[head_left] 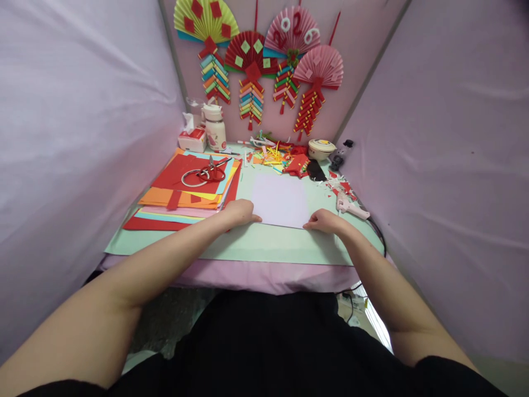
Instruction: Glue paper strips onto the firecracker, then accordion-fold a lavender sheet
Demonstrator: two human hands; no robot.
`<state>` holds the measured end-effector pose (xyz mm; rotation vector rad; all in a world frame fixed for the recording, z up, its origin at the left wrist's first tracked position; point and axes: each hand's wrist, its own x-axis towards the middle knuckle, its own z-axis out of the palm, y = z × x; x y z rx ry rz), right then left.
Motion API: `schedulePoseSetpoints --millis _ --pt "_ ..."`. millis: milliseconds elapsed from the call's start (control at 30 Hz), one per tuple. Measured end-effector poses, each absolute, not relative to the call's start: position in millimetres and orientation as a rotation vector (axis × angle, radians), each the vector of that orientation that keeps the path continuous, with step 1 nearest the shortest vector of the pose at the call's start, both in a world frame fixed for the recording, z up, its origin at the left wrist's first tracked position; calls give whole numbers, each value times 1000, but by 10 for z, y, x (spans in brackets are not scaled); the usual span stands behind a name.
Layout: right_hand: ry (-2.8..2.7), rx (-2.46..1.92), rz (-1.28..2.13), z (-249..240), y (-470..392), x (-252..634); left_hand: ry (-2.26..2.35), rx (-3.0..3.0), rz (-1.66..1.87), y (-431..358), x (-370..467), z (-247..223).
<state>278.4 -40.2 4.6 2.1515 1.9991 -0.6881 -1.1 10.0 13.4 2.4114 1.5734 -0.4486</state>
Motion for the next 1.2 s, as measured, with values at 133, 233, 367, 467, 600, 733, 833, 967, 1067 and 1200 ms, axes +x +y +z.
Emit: schedulePoseSetpoints --millis 133,233,367,467,600,733,833,967,1067,1200 --pt "1988 2177 -645 39 -403 2777 1581 2408 -448 94 -6 133" --pt "1971 2150 -622 44 -405 2760 1618 2402 -460 78 0 144" --pt "1932 2143 -567 57 -426 2737 1661 2432 -448 28 7 170" --pt "1920 2184 -516 38 -458 2739 1683 2495 -372 -32 -12 160" --pt "1955 2251 -449 -42 -518 2760 1708 2550 -111 -131 -94 49" --pt "2032 2343 -415 -133 -580 2782 1720 2603 252 -232 -143 -110" --pt "2094 2374 -414 -173 -611 2789 1483 2798 413 -317 -63 -192" --pt "2132 2410 -444 -191 -623 2780 1060 2905 314 -464 141 -268" --pt "2138 2434 -464 -198 -622 2783 1090 2815 186 -556 230 -315" --pt "2192 2450 -497 -209 -659 2798 1138 2739 96 -591 226 -334"
